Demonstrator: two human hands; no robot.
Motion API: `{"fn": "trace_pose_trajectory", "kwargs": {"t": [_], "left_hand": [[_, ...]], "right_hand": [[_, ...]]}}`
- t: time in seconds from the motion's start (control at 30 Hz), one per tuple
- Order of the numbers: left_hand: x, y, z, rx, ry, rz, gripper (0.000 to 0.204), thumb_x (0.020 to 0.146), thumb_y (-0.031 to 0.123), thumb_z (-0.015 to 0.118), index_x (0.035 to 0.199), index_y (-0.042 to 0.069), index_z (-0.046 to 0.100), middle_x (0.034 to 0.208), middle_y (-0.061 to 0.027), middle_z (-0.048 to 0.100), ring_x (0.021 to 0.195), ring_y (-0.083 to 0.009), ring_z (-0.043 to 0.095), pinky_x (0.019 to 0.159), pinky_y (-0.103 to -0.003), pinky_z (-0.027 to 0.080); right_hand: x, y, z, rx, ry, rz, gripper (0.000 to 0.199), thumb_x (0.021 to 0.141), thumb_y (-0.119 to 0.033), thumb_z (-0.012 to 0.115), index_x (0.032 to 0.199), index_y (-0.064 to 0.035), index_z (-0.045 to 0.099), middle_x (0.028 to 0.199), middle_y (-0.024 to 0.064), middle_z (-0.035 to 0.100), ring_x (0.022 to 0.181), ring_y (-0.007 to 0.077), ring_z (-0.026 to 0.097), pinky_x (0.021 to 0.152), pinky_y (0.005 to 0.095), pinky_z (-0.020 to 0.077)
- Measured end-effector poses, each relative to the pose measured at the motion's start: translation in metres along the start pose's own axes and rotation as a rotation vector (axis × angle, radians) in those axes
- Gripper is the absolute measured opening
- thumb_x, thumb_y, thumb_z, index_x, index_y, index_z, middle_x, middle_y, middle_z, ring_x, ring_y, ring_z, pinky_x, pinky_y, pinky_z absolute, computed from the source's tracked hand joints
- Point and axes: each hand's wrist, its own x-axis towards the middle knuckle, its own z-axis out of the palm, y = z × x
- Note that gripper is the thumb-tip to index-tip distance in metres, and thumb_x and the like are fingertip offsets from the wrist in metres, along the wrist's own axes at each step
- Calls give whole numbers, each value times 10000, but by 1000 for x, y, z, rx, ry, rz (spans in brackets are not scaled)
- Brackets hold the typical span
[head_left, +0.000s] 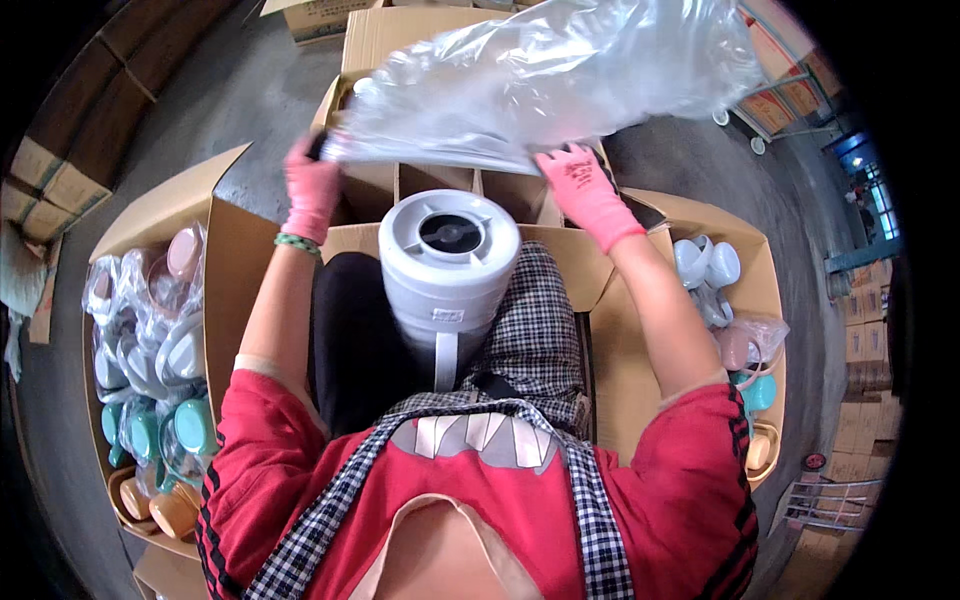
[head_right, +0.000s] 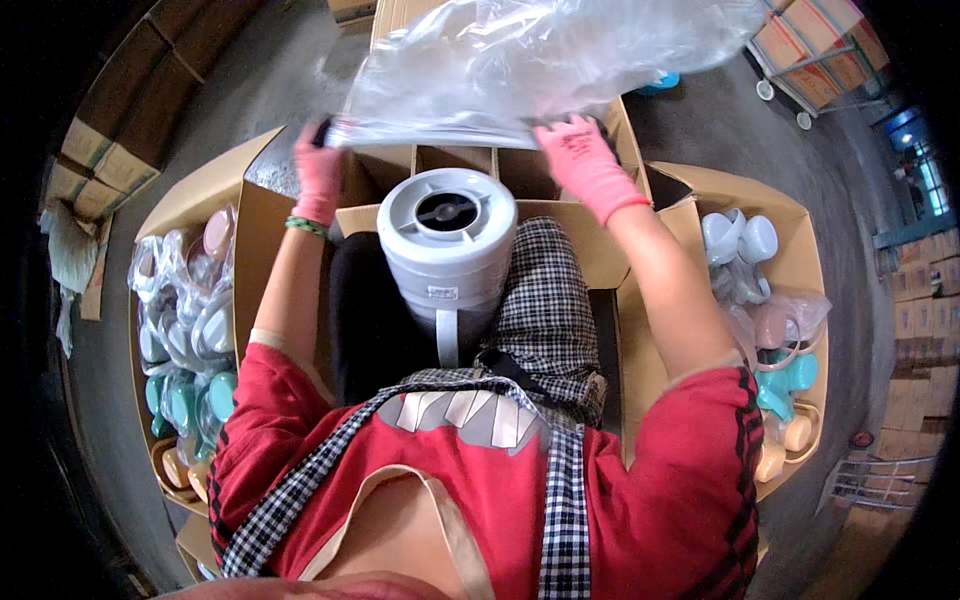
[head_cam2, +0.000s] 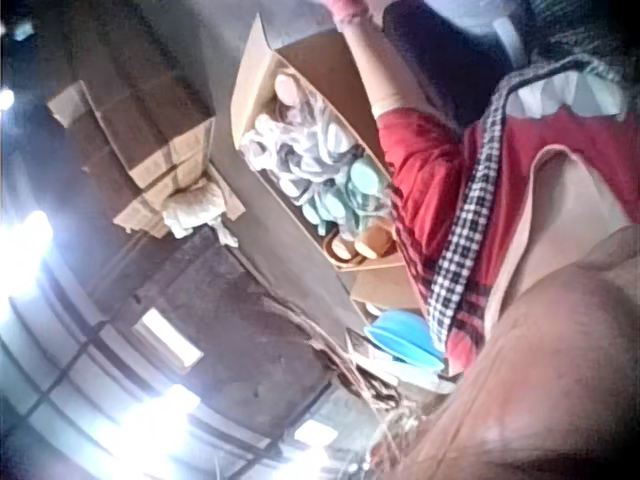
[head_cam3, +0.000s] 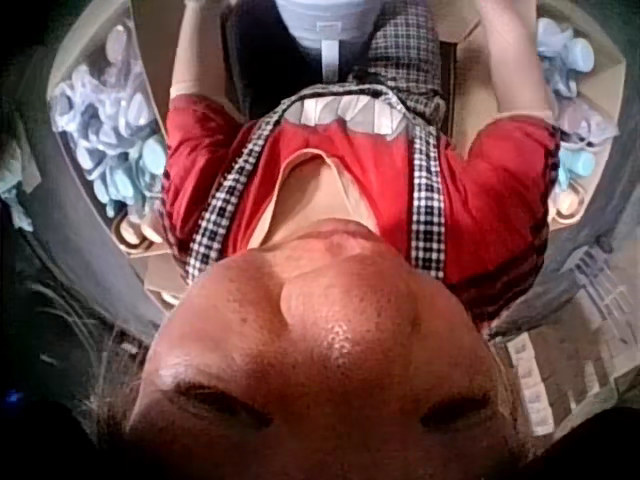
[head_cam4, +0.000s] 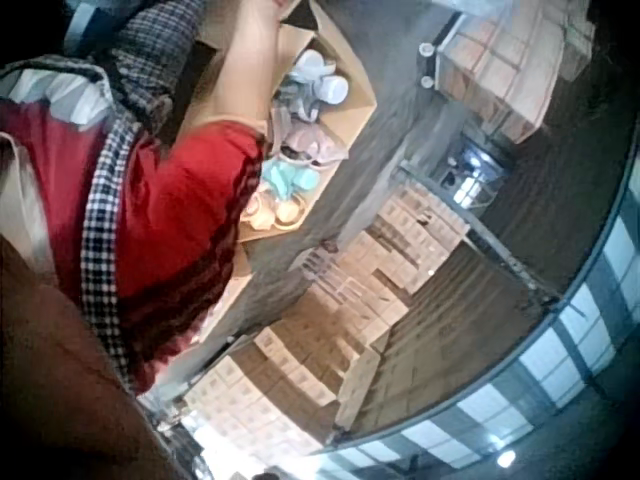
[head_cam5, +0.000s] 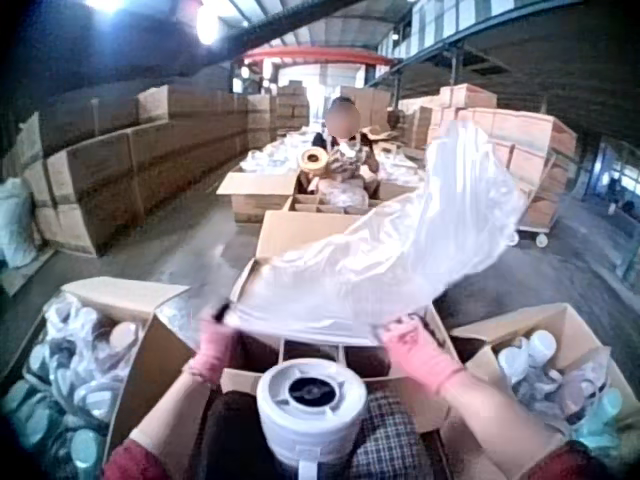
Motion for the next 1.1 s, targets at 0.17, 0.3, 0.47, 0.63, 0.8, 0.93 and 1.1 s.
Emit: {"fn": "trace_pose_trajectory", "kwargs": {"t": [0.17,0.3,0.47,0.63,0.8,0.93,1.1], "left_hand": [[-58,-19,0,412,-653,0,209,770,218,567,864,38,621,792,-162,624,754,-274,615,686,-334,467],[-82,29,-39,185,-459,101,145,762,123,566,855,30,625,760,-164,613,728,-295,607,597,-317,463],[-155,43,-50,793,-842,490,155,610,176,573,758,131,588,934,-86,510,1049,-329,414,886,-506,331],[-202,38,-37,781,-784,466,191,654,163,547,821,105,620,1087,-129,475,1087,-310,402,944,-533,271],[-184,35,-34,812,-879,486,267,640,281,572,860,132,600,1001,-65,543,1007,-256,464,949,-511,262],[-145,43,-56,532,-766,502,230,588,141,608,803,62,591,902,-104,558,885,-307,512,898,-424,355],[-121,122,-96,347,-525,566,256,544,92,671,765,-9,593,804,-149,573,787,-311,550,752,-375,437]], "right_hand": [[-19,-59,58,1212,187,-142,404,801,-156,528,1145,38,443,1088,172,547,1014,244,523,886,350,386],[-58,-60,39,1573,61,548,363,837,-179,511,1134,28,483,1095,185,554,1006,228,533,875,341,405],[-140,-127,62,980,-169,-375,183,685,-68,501,837,-33,597,860,172,589,912,310,546,819,392,435],[-118,-147,4,2423,-903,522,580,713,-362,668,1124,4,487,1084,116,526,965,181,514,879,319,388],[-100,-198,37,1790,-339,250,769,601,-421,733,1140,49,450,1099,180,522,1017,258,497,897,335,368],[-83,-159,-11,2193,-303,332,578,656,-182,731,1124,30,466,986,97,555,854,157,543,744,271,453],[-85,-76,-101,2365,-106,342,333,704,-132,699,977,1,564,774,19,571,675,73,533,600,209,444]]}}
